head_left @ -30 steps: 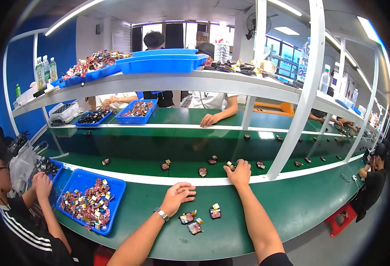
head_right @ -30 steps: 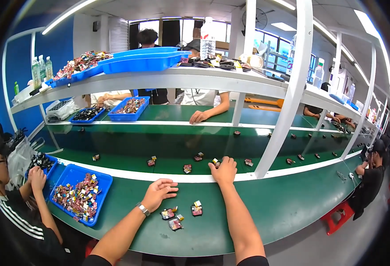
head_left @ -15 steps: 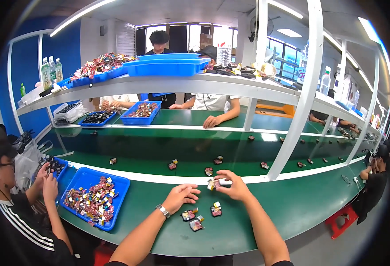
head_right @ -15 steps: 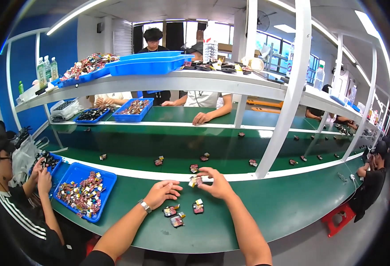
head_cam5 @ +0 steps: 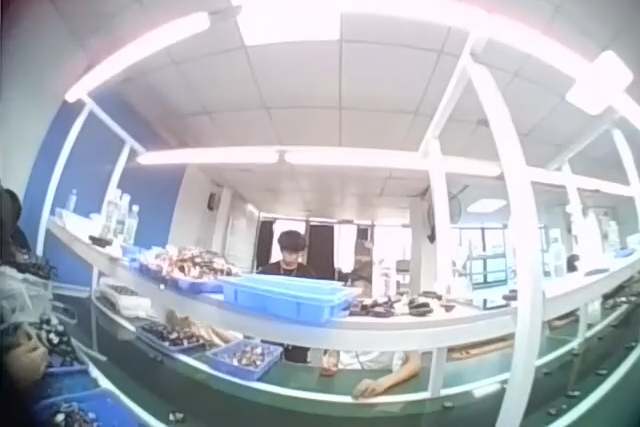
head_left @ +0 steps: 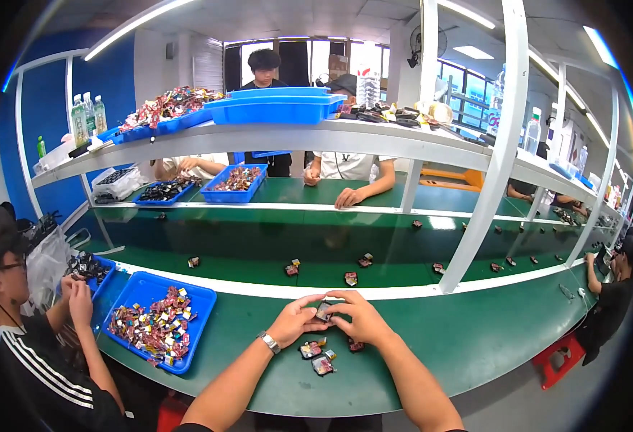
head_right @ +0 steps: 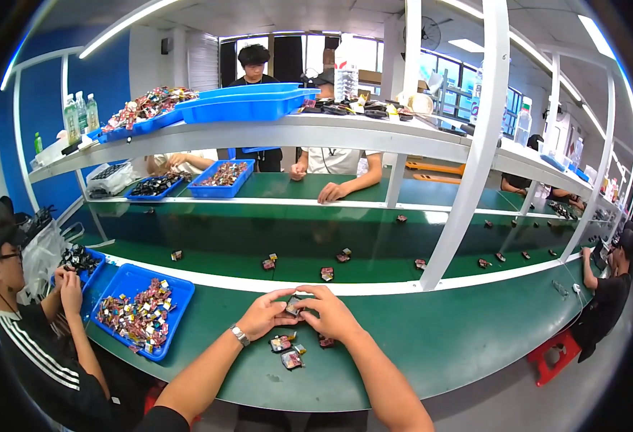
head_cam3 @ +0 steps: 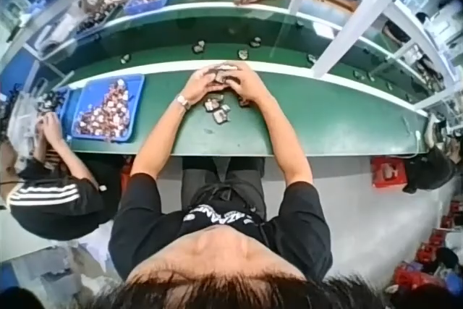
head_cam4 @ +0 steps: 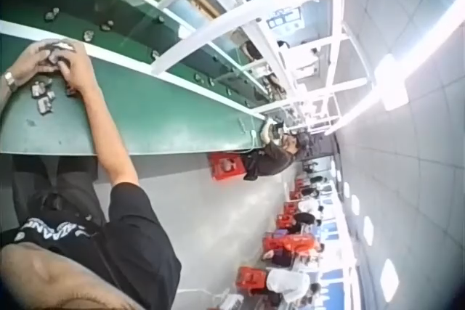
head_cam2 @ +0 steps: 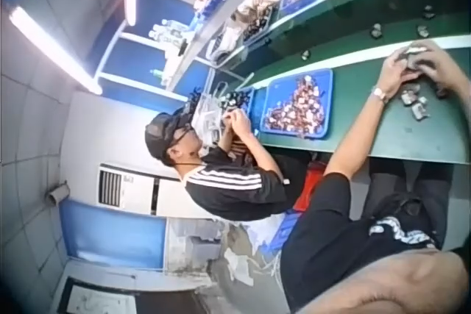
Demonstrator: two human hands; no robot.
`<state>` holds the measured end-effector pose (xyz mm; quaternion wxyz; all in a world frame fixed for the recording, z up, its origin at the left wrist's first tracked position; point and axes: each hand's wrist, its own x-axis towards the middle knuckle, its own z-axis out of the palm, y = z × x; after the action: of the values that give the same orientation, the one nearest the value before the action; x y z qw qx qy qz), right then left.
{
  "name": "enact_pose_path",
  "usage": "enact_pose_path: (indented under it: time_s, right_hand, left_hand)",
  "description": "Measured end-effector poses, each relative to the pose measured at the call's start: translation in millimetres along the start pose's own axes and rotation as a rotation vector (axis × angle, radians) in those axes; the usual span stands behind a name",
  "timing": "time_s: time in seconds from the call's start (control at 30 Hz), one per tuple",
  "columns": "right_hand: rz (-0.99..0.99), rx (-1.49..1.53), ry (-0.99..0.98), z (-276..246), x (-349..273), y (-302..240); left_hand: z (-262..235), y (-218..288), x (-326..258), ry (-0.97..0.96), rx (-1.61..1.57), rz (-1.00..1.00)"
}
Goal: Inspecting and organizing small printed character badges on a production line workstation.
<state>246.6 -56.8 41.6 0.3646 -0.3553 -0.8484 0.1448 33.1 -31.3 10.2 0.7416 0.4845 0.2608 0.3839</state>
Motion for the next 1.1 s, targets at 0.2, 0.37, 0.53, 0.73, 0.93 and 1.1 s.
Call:
enact_pose_path:
  time_s: [0.2, 0.37, 0.53, 0.73, 0.93, 1.1]
  right_hand:
    - [0.062, -0.065, 0.01, 1, -3, 6]
    - [0.096, -0.031, 0.01, 10, -4, 5]
    - [0.104, -0.018, 0.011, 15, -5, 4]
    - [0.179, 0.021, 0.074, 19, -5, 0]
    - [0.143, 0.118, 0.021, 15, -7, 3]
    - [0.109, 0.136, 0.049, 16, -10, 3]
  left_hand:
    - [6, 3, 0, -0.082, 0.017, -0.087]
    - [0, -4, 3, -0.06, 0.047, -0.104]
    - [-3, -3, 2, -0.142, 0.042, -0.077]
    - [-2, -5, 2, -0.146, 0.12, -0.032]
    - [-4, -6, 2, -0.152, 0.024, -0.074]
    - [-2, -7, 4, -0.118, 0.025, -0.071]
